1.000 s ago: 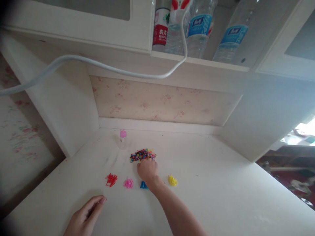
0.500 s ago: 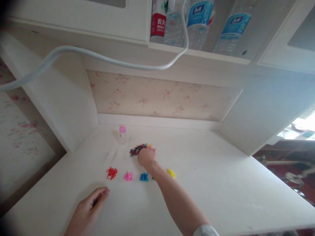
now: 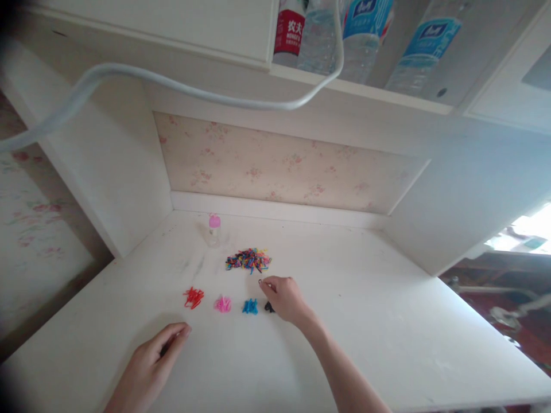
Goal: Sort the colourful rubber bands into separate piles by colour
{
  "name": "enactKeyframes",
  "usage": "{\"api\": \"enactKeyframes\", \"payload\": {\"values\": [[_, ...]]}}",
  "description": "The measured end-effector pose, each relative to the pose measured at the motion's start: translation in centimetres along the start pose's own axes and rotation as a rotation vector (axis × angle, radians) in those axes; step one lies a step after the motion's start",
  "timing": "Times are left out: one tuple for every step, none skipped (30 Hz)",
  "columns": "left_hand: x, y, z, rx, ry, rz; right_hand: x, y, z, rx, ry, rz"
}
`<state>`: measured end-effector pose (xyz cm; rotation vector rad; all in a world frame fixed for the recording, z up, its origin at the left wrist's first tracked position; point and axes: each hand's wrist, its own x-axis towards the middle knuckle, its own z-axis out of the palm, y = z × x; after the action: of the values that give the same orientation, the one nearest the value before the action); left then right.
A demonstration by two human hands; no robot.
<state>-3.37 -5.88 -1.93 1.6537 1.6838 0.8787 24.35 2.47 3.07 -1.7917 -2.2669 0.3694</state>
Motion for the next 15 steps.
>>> {"api": "enactKeyframes", "payload": {"values": [[0.0,0.0,0.0,0.001,0.002,0.003,-0.9,0.4,0.1,0.020,0.015,0.001],[0.0,0.0,0.1,0.002,0.002,0.009,-1.8,0.8,0.3,0.047,0.040,0.000],[0.1,0.1,0.1,0.003,0.000,0.017,-2.5,1.2,0.5,0.066,0.067,0.002],[0.1,0.1,0.1,0.007,-0.003,0.024,-3.2,1.5,0.7,0.080,0.094,0.006],[0.0,0.0,0.1,0.012,-0.006,0.029,-3.7,1.7,1.0,0.084,0.117,0.013],[0.0,0.0,0.2,0.019,-0.010,0.032,-4.2,1.9,1.4,0.077,0.134,0.024],[0.0,0.0,0.2,0.028,-0.015,0.033,-4.5,2.1,1.7,0.067,0.147,0.037],[0.0,0.0,0.2,0.038,-0.019,0.033,-4.8,2.3,2.1,0.054,0.155,0.049],[-0.1,0.0,0.2,0.045,-0.022,0.030,-5.0,2.4,2.4,0.041,0.159,0.063],[-0.1,0.0,0.2,0.051,-0.022,0.030,-5.2,2.6,2.7,0.026,0.159,0.080],[-0.1,0.0,0.3,0.055,-0.022,0.032,-5.4,2.7,3.0,0.011,0.159,0.099],[-0.1,-0.1,0.3,0.057,-0.019,0.036,-5.6,2.9,3.3,0.000,0.157,0.120],[-0.1,-0.1,0.3,0.060,-0.015,0.041,-5.8,3.1,3.5,-0.007,0.156,0.140],[0.0,-0.1,0.3,0.062,-0.012,0.047,-6.0,3.2,3.6,-0.009,0.154,0.159],[0.0,-0.1,0.3,0.063,-0.009,0.051,-6.2,3.4,3.7,-0.009,0.151,0.173]]}}
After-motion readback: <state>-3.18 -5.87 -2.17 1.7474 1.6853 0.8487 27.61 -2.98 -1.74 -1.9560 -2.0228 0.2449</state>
